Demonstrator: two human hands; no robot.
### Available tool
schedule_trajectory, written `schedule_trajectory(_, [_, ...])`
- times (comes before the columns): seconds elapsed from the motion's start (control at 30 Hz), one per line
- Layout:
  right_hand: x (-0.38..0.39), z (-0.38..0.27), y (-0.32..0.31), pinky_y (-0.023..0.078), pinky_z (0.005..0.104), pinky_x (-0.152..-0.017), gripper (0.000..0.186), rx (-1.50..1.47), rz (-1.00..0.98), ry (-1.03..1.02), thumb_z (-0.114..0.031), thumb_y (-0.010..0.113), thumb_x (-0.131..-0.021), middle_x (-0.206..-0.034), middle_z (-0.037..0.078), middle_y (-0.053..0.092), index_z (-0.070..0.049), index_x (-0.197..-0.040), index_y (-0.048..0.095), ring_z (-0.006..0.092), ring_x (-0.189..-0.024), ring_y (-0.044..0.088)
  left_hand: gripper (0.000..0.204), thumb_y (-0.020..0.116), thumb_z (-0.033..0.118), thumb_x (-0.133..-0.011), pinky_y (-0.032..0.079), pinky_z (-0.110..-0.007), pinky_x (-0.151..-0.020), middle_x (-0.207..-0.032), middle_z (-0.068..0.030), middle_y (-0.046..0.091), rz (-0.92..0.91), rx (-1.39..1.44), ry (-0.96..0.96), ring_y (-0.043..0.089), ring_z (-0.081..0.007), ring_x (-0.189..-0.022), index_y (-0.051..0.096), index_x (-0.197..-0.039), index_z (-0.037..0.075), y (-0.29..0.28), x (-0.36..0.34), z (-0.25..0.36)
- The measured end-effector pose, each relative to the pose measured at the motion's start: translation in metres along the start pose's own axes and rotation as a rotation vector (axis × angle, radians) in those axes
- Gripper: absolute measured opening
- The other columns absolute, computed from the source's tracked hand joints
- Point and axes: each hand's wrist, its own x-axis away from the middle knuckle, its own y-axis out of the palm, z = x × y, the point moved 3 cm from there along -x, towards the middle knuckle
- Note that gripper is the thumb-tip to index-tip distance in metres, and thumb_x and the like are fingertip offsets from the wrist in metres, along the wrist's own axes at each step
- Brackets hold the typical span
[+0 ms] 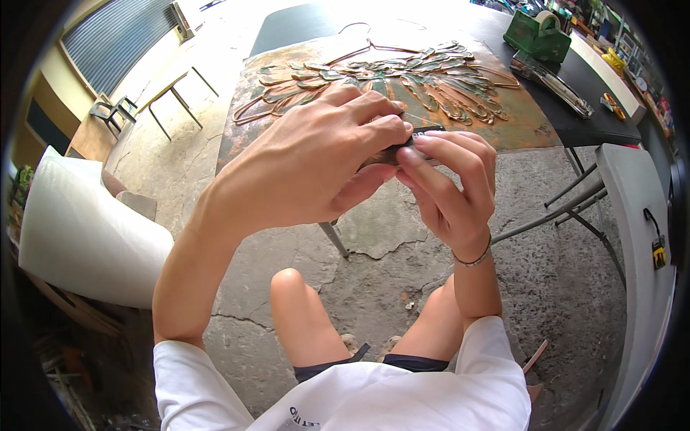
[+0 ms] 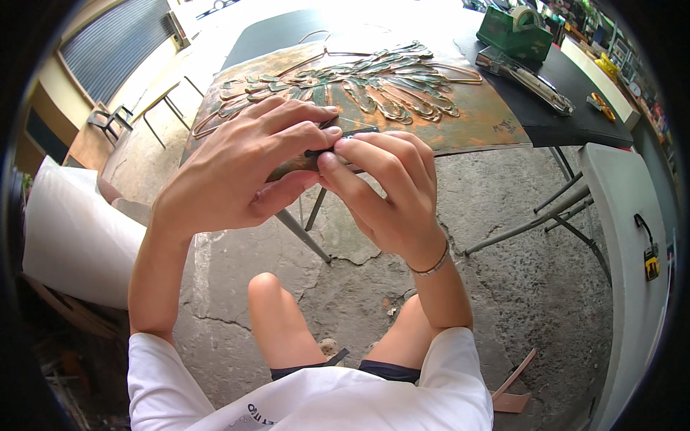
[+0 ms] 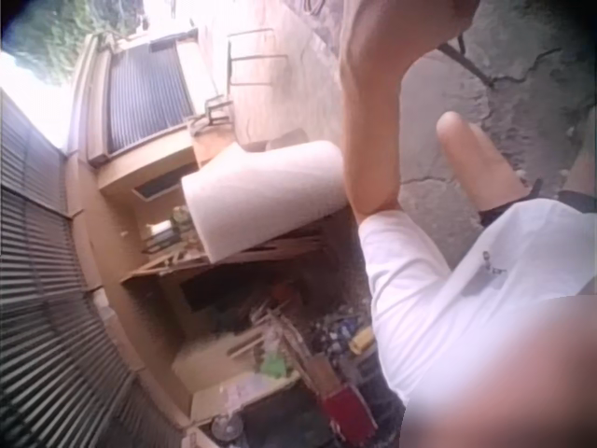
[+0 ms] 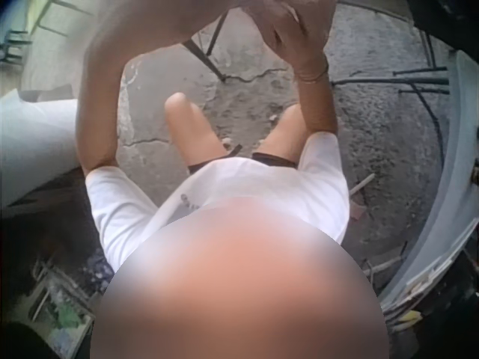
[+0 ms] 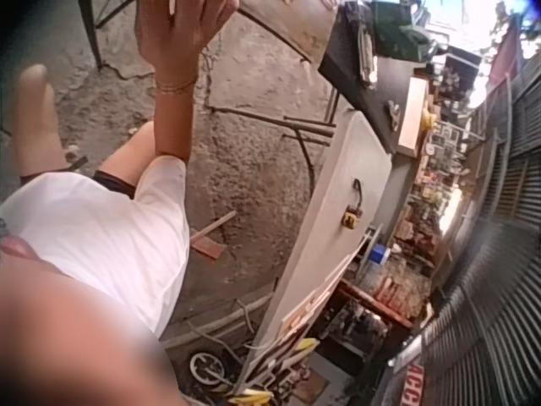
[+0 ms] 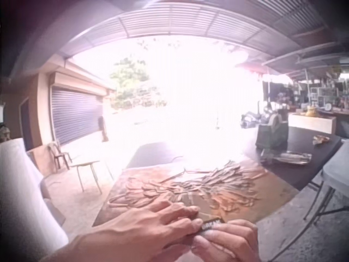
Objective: The person staples a decorative metal artwork onto a backing board using a handheld stapler. They rotate the board to staple each edge, briefly place the artwork into a frame to check fit, then remove it and continue stapling the remaining edges.
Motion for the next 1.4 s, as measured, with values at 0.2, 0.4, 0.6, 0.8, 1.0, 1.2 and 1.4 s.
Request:
schedule_trajectory(0.2, [0.005,0.002,0.005,0.051,0.0388,-0.084,0.02,0.085,-0.099,-0.092,-0.012,0.072,-0.082,-0.104,0.006,0.066,-0.008,-0.101,0.07,0.0228,-0.098,0.064,0.025,0.073,0.011,-0.085,0.053,-0.045,-0.094,-0.131,-0.0166,0.062,0.064,-0.069,-0.097,0.062,-0.0362,-0.117,0.057,-0.103,0.005,0.008,0.003,0.012])
schedule_trajectory(0.4, [0.019,0.011,0.018,0.054,0.0371,-0.078,0.019,0.155,0.057,-0.243,-0.012,0.074,-0.086,-0.106,0.006,0.064,-0.006,-0.103,0.068,0.0232,-0.097,0.065,0.023,0.074,0.017,-0.085,0.055,-0.037,-0.077,-0.11,-0.0086,0.067,0.335,-0.305,-0.298,0.064,-0.0275,-0.097,0.062,-0.1,0.004,0.028,0.023,0.042])
schedule_trajectory(0.6, [0.019,0.013,0.017,0.056,0.0374,-0.078,0.019,0.107,0.062,-0.252,-0.011,0.077,-0.084,-0.106,0.008,0.064,-0.005,-0.1,0.068,0.0247,-0.099,0.065,0.022,0.072,0.023,-0.087,0.045,-0.031,-0.067,-0.094,-0.0005,0.066,0.552,-0.638,-0.223,0.06,-0.0165,-0.083,0.069,-0.103,0.009,0.05,0.03,0.04])
schedule_trajectory(0.8, [0.018,0.02,0.014,0.058,0.0408,-0.084,0.029,-0.122,0.139,-0.234,-0.012,0.081,-0.081,-0.11,0.012,0.068,-0.006,-0.099,0.06,0.0291,-0.102,0.067,0.021,0.069,0.024,-0.09,0.047,-0.03,-0.07,-0.091,-0.0035,0.068,0.625,-0.636,-0.108,0.059,-0.0151,-0.078,0.069,-0.1,0.006,0.052,0.034,0.033])
schedule_trajectory(1.0, [-0.005,0.035,-0.062,0.055,0.0372,-0.087,0.035,-0.12,0.076,0.053,-0.03,0.079,-0.085,-0.108,0.013,0.068,-0.008,-0.104,0.06,0.0272,-0.099,0.067,0.017,0.07,0.022,-0.09,0.05,-0.029,-0.069,-0.089,-0.0054,0.07,0.686,-0.613,-0.067,0.062,-0.0156,-0.076,0.068,-0.096,0.006,0.053,0.033,0.032])
schedule_trajectory(1.2, [-0.033,0.181,-0.132,0.046,0.0428,-0.093,0.042,0.699,-0.596,0.416,-0.042,0.066,-0.094,-0.11,0.011,0.065,-0.006,-0.115,0.062,0.0301,-0.106,0.06,0.017,0.071,0.016,-0.089,0.05,-0.029,-0.068,-0.09,-0.0068,0.071,0.682,-0.615,-0.001,0.063,-0.0163,-0.077,0.065,-0.101,0.006,0.052,0.033,0.032])
schedule_trajectory(1.4, [-0.036,0.203,-0.126,0.045,0.0427,-0.092,0.031,0.798,-0.878,0.321,-0.032,0.06,-0.098,-0.111,0.011,0.061,-0.008,-0.117,0.057,0.0298,-0.109,0.058,0.027,0.075,0.014,-0.088,0.05,-0.031,-0.068,-0.093,-0.0086,0.073,0.661,-0.581,0.016,0.064,-0.0188,-0.077,0.06,-0.109,0.005,0.048,0.038,0.032])
